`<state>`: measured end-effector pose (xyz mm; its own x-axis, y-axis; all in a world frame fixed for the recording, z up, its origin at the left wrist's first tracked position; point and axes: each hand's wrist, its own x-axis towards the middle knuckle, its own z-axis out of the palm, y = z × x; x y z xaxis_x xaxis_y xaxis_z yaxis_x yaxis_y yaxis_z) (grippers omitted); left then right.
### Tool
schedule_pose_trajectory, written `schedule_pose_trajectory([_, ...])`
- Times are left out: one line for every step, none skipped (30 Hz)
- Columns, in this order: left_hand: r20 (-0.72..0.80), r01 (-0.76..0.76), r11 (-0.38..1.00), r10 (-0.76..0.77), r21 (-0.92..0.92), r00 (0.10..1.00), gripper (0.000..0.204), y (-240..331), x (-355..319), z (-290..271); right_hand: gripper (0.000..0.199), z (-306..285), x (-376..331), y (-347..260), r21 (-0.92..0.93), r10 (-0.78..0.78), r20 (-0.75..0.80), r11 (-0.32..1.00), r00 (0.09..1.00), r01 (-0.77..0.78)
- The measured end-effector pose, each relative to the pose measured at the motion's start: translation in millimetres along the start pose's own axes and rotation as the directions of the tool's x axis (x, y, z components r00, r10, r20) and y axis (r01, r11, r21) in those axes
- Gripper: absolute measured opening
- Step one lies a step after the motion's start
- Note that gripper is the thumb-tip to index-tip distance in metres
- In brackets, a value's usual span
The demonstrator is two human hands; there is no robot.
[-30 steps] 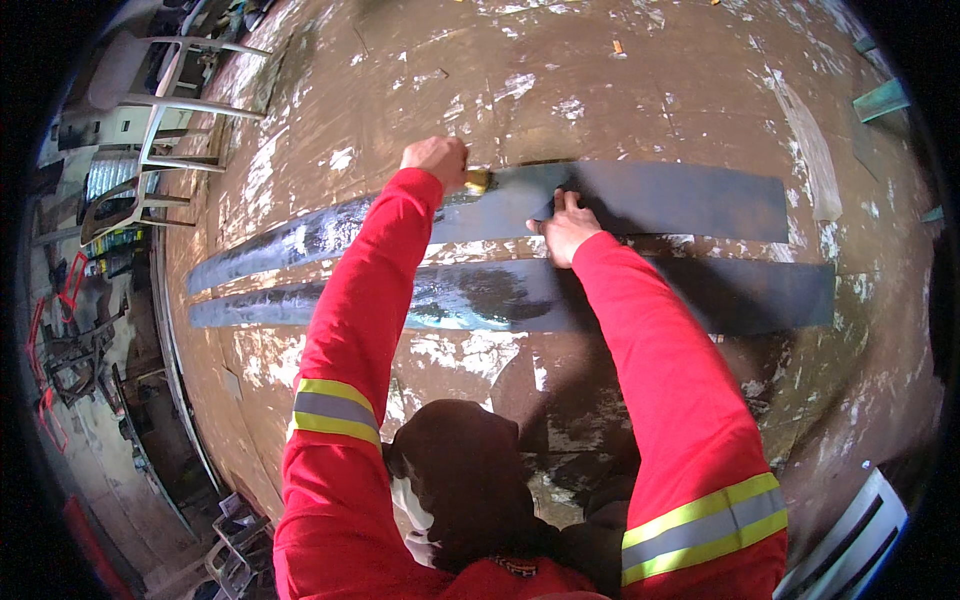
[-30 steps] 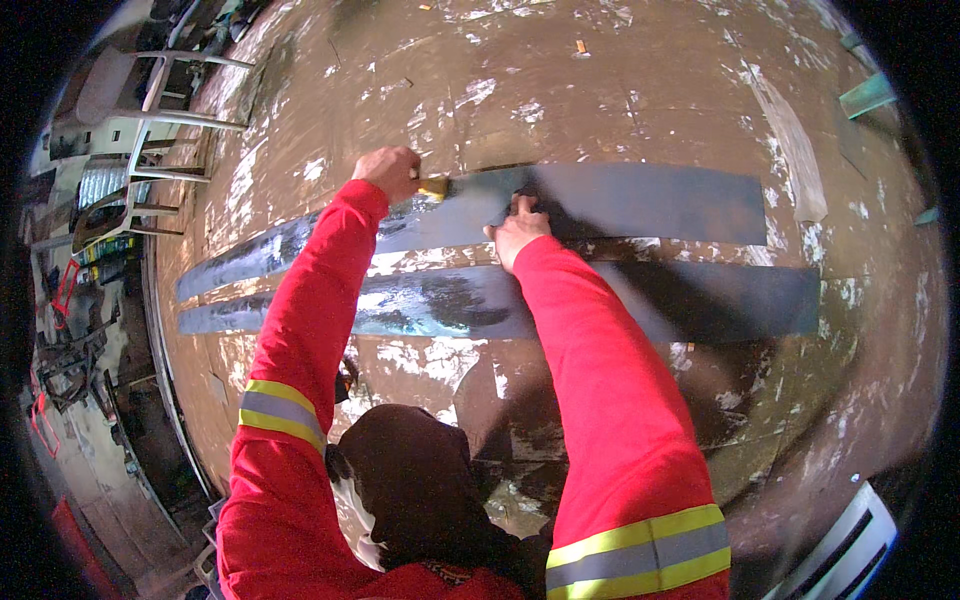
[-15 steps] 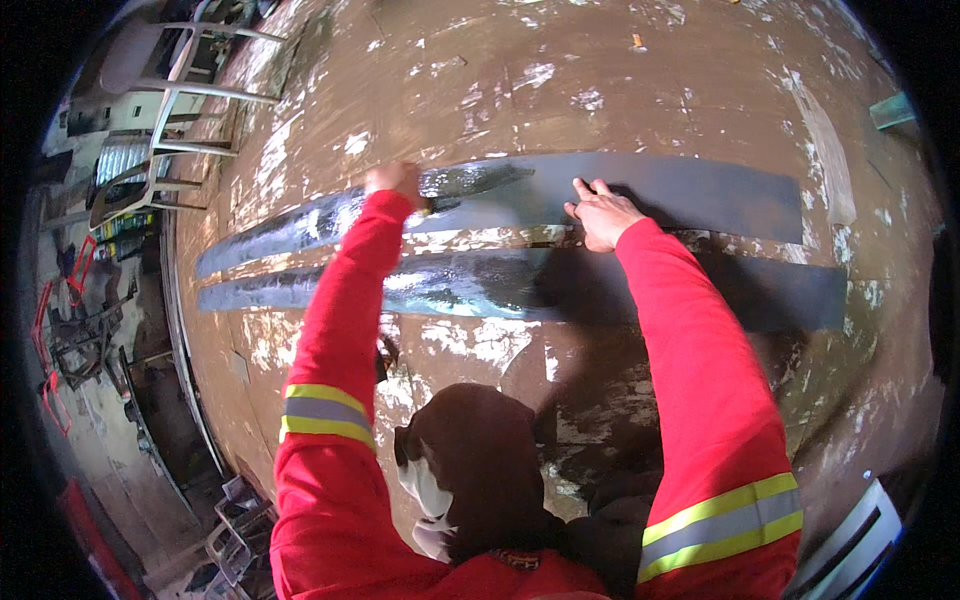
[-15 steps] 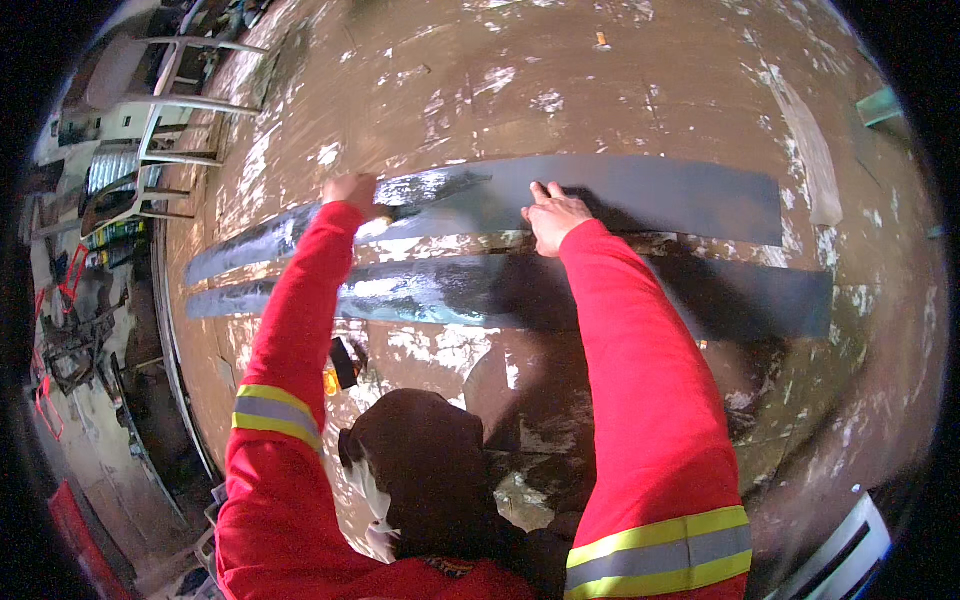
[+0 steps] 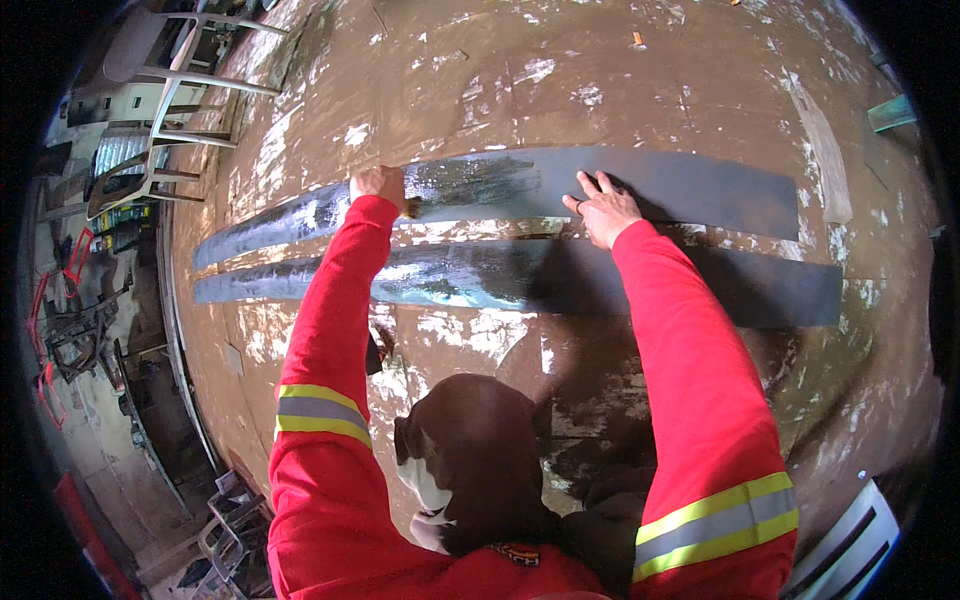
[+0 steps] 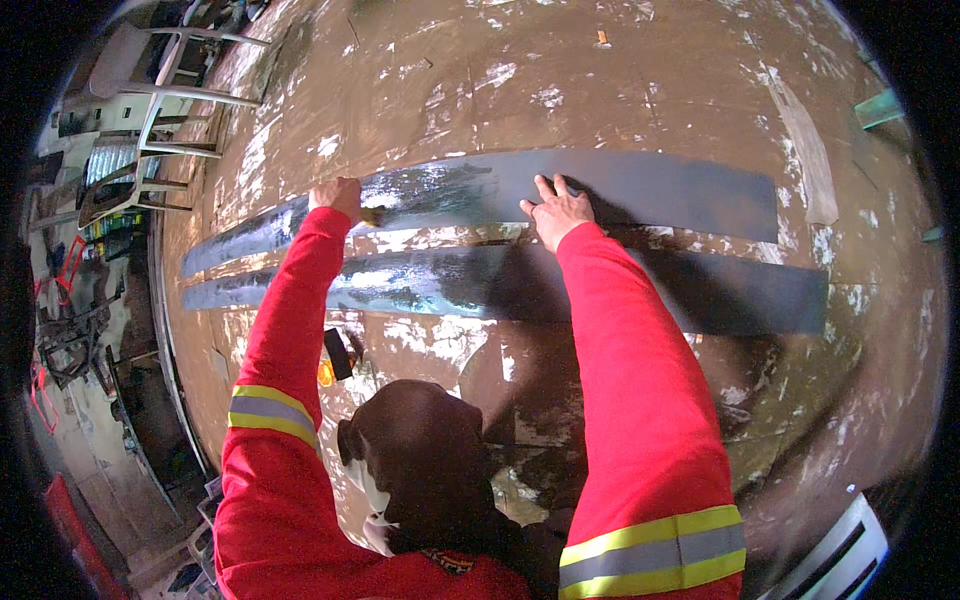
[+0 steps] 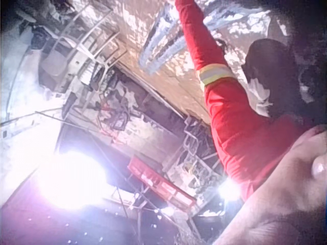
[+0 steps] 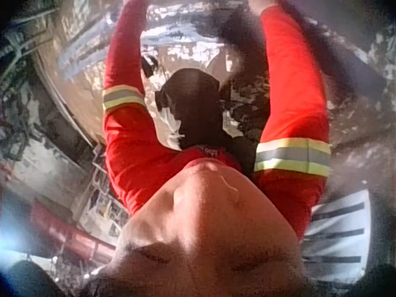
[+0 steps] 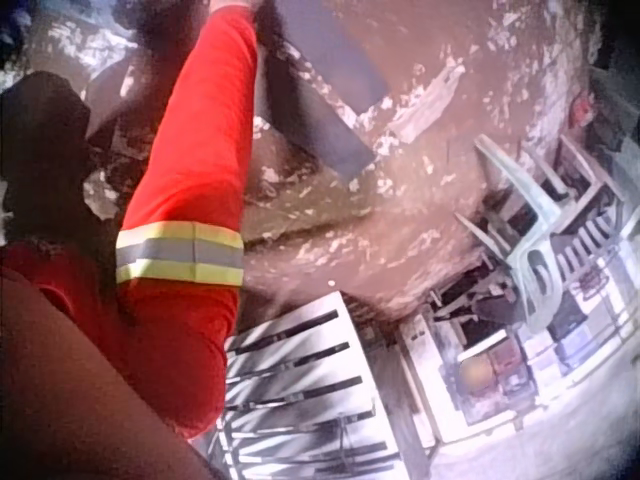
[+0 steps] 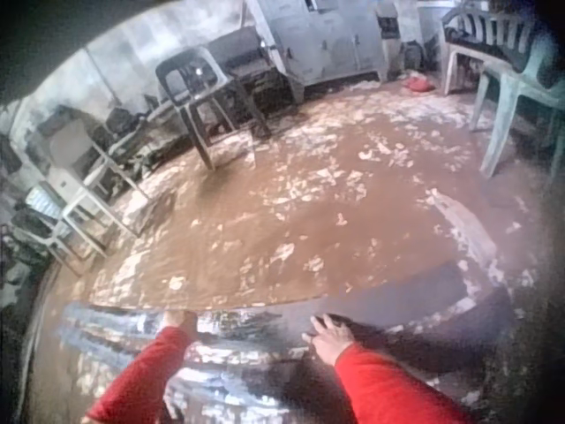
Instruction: The person applies a dark liquid finish to two long, curved wooden planks using a paintbrush. They repeatedly dip the brush into a small container and spread the finish along the length of the planks, working in a workshop environment.
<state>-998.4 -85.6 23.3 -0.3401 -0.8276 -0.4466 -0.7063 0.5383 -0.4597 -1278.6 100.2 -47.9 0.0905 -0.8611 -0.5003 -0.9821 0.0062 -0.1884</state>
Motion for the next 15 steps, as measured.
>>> schedule_pose_trajectory([-0.021,0.001,1.0,-0.001,0.012,1.0,0.056,-1,-8,-7,0.044,1,-1,1,-0.016,0.001,0.004,1.0,1.0,-0.001])
schedule_pose_trajectory([-0.026,-0.018,1.0,0.018,-0.001,1.0,0.049,10,-10,-7,0.047,2,-2,4,-0.002,-0.005,-0.007,1.0,1.0,0.005])
schedule_pose_trajectory([-0.028,-0.027,1.0,0.027,-0.01,0.999,0.042,26,-14,-9,0.05,0,-3,4,0.009,-0.012,0.002,1.0,1.0,0.012])
schedule_pose_trajectory([-0.093,-0.136,0.99,0.133,-0.026,0.987,0.03,50,-20,-17,0.058,-1,-5,8,0.017,-0.016,0.022,1.0,1.0,0.016])
schedule_pose_trajectory([-0.081,-0.122,0.992,0.12,-0.012,0.989,0.021,61,-17,-6,0.066,-4,-2,4,0.025,-0.038,0.032,0.999,0.999,0.037])
schedule_pose_trajectory([-0.127,-0.152,0.979,0.135,-0.134,0.983,0.018,61,-18,-7,0.066,-3,-1,4,0.023,-0.041,0.028,0.999,0.999,0.04])
schedule_pose_trajectory([-0.175,-0.186,0.949,0.144,-0.253,0.974,0.016,61,-20,-7,0.067,-2,0,3,0.02,-0.044,0.025,0.999,0.999,0.044])
schedule_pose_trajectory([-0.183,-0.196,0.904,0.135,-0.381,0.974,0.016,55,-22,-8,0.067,-1,0,3,0.018,-0.048,0.022,0.999,0.999,0.047])
schedule_pose_trajectory([-0.188,-0.204,0.843,0.125,-0.498,0.974,0.016,44,-28,-16,0.064,0,1,4,0.002,-0.048,0.016,0.999,0.999,0.048])
schedule_pose_trajectory([-0.192,-0.207,0.817,0.12,-0.538,0.974,0.018,38,-28,-19,0.061,1,-1,9,-0.013,-0.048,0.012,0.999,0.999,0.048])
schedule_pose_trajectory([-0.182,-0.183,0.861,0.107,-0.475,0.977,0.018,36,-25,-8,0.058,2,-3,12,-0.03,-0.047,0.007,0.998,0.999,0.047])
schedule_pose_trajectory([-0.172,-0.134,0.908,0.07,-0.398,0.983,0.017,24,-25,9,0.059,0,-1,8,-0.023,-0.063,-0.005,0.998,0.998,0.063])
schedule_pose_trajectory([-0.17,-0.099,0.94,0.045,-0.326,0.984,0.017,19,-23,18,0.06,0,0,7,-0.021,-0.066,0.001,0.998,0.998,0.066])
schedule_pose_trajectory([-0.113,-0.032,0.958,0.0,-0.286,0.994,0.015,7,-28,29,0.06,-1,1,5,-0.02,-0.068,0.006,0.997,0.998,0.069])
schedule_pose_trajectory([-0.11,-0.013,0.976,-0.012,-0.215,0.994,0.015,-4,-26,33,0.06,0,2,5,-0.018,-0.061,0.017,0.998,0.998,0.062])
